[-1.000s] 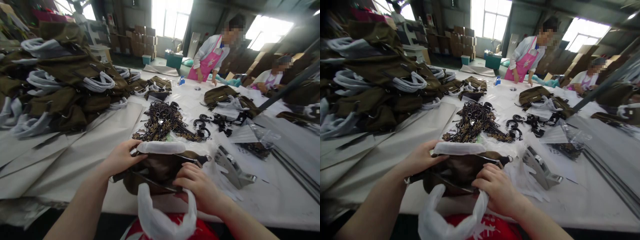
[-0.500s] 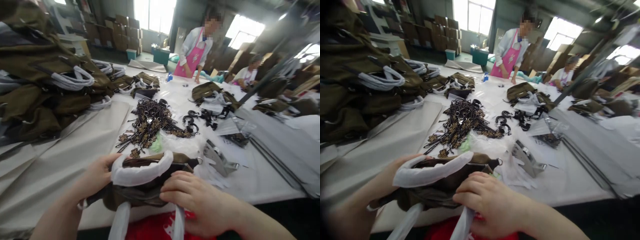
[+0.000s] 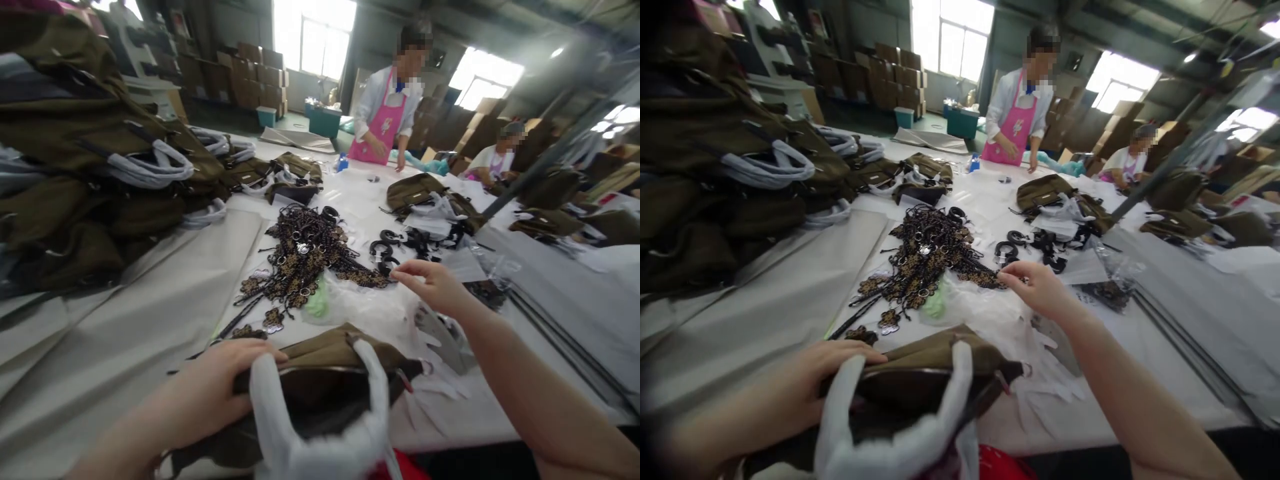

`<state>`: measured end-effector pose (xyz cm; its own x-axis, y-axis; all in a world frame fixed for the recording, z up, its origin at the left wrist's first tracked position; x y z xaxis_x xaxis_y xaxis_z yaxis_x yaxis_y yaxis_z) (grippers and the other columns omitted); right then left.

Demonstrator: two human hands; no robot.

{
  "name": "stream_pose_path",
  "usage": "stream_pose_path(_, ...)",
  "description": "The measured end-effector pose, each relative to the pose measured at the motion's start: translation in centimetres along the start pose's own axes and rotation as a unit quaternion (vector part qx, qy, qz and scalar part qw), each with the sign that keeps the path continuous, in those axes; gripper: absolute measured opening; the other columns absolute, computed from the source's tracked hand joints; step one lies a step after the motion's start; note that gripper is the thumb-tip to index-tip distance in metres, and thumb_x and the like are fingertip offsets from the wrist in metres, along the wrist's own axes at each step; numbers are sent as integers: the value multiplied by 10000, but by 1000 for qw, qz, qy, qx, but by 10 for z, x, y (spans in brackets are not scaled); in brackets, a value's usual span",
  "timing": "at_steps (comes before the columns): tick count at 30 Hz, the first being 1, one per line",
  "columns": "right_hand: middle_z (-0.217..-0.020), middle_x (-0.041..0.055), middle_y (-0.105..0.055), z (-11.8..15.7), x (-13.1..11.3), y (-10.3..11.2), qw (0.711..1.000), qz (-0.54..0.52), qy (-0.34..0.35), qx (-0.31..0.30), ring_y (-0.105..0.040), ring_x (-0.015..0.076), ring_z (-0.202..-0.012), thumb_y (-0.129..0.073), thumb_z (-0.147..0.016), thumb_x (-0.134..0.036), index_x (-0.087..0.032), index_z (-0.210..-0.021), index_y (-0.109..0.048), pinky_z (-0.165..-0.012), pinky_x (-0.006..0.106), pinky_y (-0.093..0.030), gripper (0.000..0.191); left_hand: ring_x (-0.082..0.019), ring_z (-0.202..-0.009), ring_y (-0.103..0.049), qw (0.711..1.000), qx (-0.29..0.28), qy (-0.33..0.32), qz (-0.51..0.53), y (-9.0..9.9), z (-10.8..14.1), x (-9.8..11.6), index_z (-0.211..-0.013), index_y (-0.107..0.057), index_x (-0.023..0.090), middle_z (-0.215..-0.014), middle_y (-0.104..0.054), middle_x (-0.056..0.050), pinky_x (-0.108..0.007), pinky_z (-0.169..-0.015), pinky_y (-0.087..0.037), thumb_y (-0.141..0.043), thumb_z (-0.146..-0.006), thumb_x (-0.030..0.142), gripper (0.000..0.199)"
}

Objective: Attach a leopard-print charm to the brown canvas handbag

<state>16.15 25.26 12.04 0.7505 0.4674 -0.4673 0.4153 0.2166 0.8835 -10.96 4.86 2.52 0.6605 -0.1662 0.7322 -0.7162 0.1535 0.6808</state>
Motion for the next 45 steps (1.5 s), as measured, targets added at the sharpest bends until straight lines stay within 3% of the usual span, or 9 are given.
stream_pose_path(4,-930,61,-733,-40,-38,-56,987,46,83,-131,-647,205,-844,-520,-904,-442,-198,-955,-723,-737,317,-472,321,-178,-1080,-660,1000,-2,7,-10,-18,24,28,-1198,-672,329,-1193,-702,20,-305,-996,-501,-591,-783,94,484)
stream_pose_path(9,-1214,113,-674,-43,-128,-178,891,48,284,-350,-615,256,-1101,-633,-831,-353,-159,-1199,-647,-967,365,-462,417,-225,-1228,-570,996,62,66,-9,-2,63,16,-1340,-532,297,-1341,-608,-34,-366,-1062,-464,-732,-785,308,590)
stream_pose_path(14,-1056,157,-717,-46,-141,-291,864,73,123,-482,-680,254,-896,-551,-881,-524,-100,-1169,-654,-790,339,-520,524,-208,-1252,-538,984,167,28,63,8,113,25,-1062,-609,242,-1308,-605,-54,-349,-1089,-433,-539,-864,165,224)
stream_pose_path(19,-791,-1,-700,-29,-136,-338,816,-93,14,-570,-614,118,-694,-815,-632,-229,-156,-924,-697,-602,197,-463,323,-207,-1303,-491,997,71,2,18,-16,119,48,-1191,-598,278,-1158,-675,-6,-451,-1258,-92,-546,-755,73,484)
stream_pose_path(28,-595,-15,-621,-16,-135,-301,759,-152,-131,-620,-573,94,-542,-612,-672,-40,-120,-726,-613,-524,188,-475,96,-180,-1260,-500,969,203,-7,-143,-42,97,42,-1274,-594,280,-1216,-675,20,-354,-1222,-75,-625,-897,253,379)
stream_pose_path(33,-639,45,-655,-40,-154,-249,797,-228,-177,-531,-586,103,-550,-538,-722,19,-92,-738,-606,-545,206,-529,132,-231,-1204,-504,940,231,4,-251,-51,72,46,-1064,-671,197,-1098,-670,-57,-402,-1171,-194,-593,-896,259,195)
stream_pose_path(39,-657,33,-617,-85,-231,-137,910,-220,45,-348,-589,113,-617,-672,-740,-57,-128,-754,-606,-551,213,-510,98,-292,-1285,-431,962,167,15,-217,-31,29,30,-874,-697,202,-1038,-651,-87,-517,-1176,-191,-627,-801,181,104)
stream_pose_path(42,-622,-19,-536,-58,-280,-98,925,-184,172,-285,-588,101,-690,-644,-766,-68,-132,-749,-580,-632,194,-480,92,-335,-1298,-420,972,151,5,-178,-15,5,29,-800,-710,205,-1025,-660,-100,-553,-1135,-256,-683,-770,278,84)
stream_pose_path(45,-616,-38,-509,-13,-300,-87,948,-158,154,-230,-560,79,-675,-584,-823,-105,-137,-735,-559,-636,178,-438,97,-357,-1218,-500,977,139,15,-160,-6,-13,34,-786,-714,187,-1049,-671,-116,-521,-1022,-397,-646,-817,358,186)
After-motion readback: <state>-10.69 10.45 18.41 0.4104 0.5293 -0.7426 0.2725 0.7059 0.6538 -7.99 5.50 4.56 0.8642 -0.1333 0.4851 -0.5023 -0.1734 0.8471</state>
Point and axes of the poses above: each hand's wrist, its own z-axis away from the middle knuckle, its own y-axis out of the back of the hand, x = y × z, the point moved 6 cm from there along -z, towards the middle knuckle
